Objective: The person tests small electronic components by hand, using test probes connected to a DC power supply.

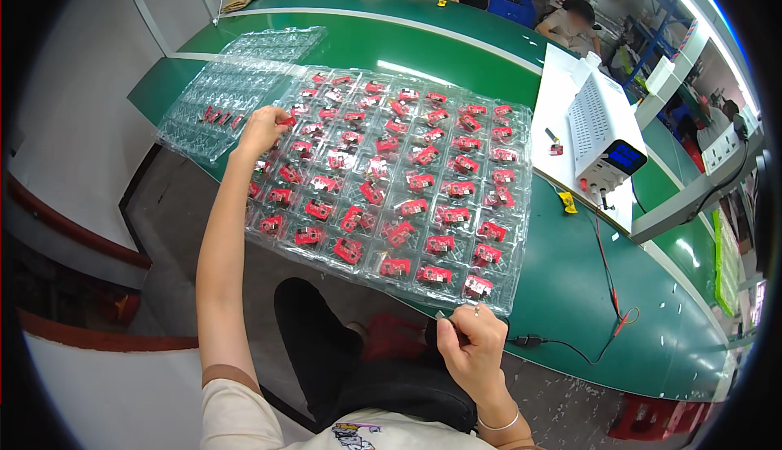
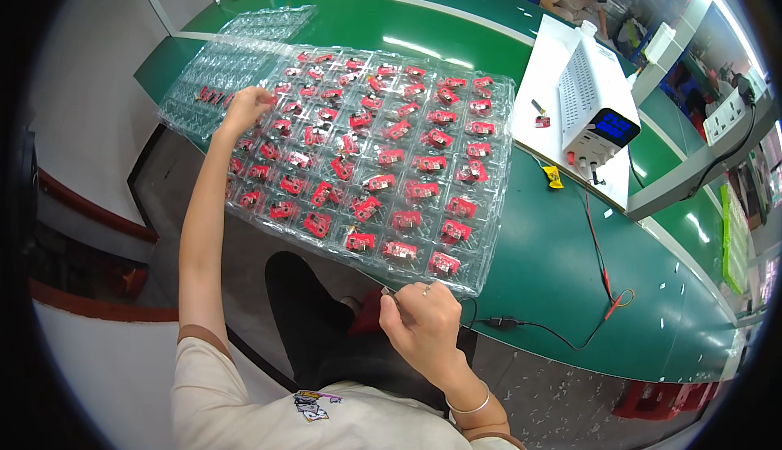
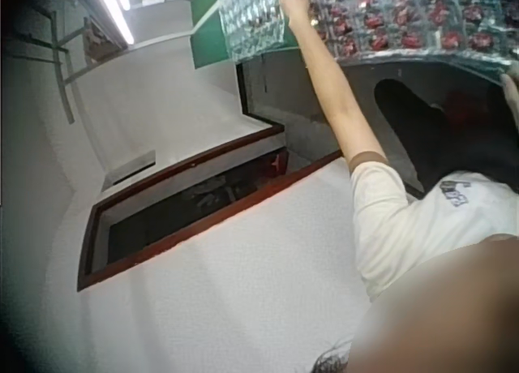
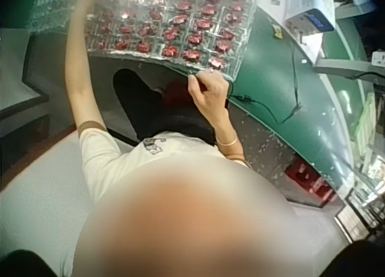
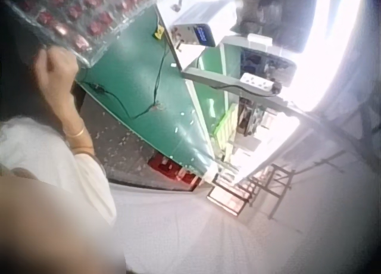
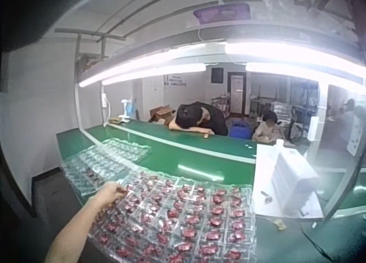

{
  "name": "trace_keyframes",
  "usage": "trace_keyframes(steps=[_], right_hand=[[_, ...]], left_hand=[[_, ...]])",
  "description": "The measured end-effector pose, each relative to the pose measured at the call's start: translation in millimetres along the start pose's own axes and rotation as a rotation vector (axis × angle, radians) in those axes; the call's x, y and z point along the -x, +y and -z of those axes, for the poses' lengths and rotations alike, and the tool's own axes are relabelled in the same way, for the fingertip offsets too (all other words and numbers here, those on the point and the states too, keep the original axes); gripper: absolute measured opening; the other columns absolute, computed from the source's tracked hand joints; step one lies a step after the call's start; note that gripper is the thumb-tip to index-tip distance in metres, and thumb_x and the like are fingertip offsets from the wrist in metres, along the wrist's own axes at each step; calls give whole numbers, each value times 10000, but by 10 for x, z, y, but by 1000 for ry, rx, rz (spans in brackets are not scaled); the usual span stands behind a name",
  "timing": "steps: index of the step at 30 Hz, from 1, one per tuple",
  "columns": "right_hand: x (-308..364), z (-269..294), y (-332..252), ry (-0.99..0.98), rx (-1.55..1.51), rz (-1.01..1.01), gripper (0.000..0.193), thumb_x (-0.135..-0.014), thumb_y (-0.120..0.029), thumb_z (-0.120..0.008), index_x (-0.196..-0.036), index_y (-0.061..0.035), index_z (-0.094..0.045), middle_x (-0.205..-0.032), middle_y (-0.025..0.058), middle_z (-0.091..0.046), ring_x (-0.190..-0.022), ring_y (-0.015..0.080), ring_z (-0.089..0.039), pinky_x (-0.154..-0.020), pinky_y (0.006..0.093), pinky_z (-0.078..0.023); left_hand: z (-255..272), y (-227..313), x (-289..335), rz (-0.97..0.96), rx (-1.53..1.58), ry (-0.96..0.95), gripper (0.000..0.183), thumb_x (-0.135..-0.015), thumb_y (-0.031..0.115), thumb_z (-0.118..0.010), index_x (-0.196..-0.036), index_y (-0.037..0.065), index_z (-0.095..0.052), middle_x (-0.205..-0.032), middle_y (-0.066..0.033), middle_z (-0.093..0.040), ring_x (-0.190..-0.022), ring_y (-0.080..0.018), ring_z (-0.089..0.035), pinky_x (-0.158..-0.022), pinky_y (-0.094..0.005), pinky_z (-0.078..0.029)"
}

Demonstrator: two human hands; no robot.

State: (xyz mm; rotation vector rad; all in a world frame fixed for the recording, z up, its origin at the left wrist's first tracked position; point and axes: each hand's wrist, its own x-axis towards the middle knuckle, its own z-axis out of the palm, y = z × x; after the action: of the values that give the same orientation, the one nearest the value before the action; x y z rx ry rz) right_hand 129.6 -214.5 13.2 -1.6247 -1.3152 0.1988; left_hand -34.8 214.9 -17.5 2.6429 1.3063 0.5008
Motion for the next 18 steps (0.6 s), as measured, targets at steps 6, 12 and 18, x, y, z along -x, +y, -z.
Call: trace_keyframes(steps=[6,12,18], right_hand=[[1,-49,17,18,-18,-32,188,-704,-52,-632,-586,-44,-485,-497,71,-416,-462,245,-388,-465,345,-302],[-94,-107,-11,48,-136,-51,195,-778,-79,-615,-622,-49,-501,-507,68,-426,-467,243,-397,-476,347,-301],[-50,-34,-36,42,-121,-58,210,-781,-95,-615,-616,-60,-490,-499,61,-414,-458,233,-386,-473,349,-301]], left_hand=[[-2,644,532,61,787,172,220,-825,69,-590,-1033,3,-566,-919,-90,-635,-808,-133,-604,-713,-264,-472],[-17,2029,1894,26,1572,-279,445,-859,24,-525,-1290,29,-411,-846,-58,-573,-772,-132,-549,-753,-283,-456],[3,2391,2312,92,1782,-397,436,-864,-26,-504,-1291,22,-424,-968,-76,-575,-812,-127,-543,-767,-280,-459]])
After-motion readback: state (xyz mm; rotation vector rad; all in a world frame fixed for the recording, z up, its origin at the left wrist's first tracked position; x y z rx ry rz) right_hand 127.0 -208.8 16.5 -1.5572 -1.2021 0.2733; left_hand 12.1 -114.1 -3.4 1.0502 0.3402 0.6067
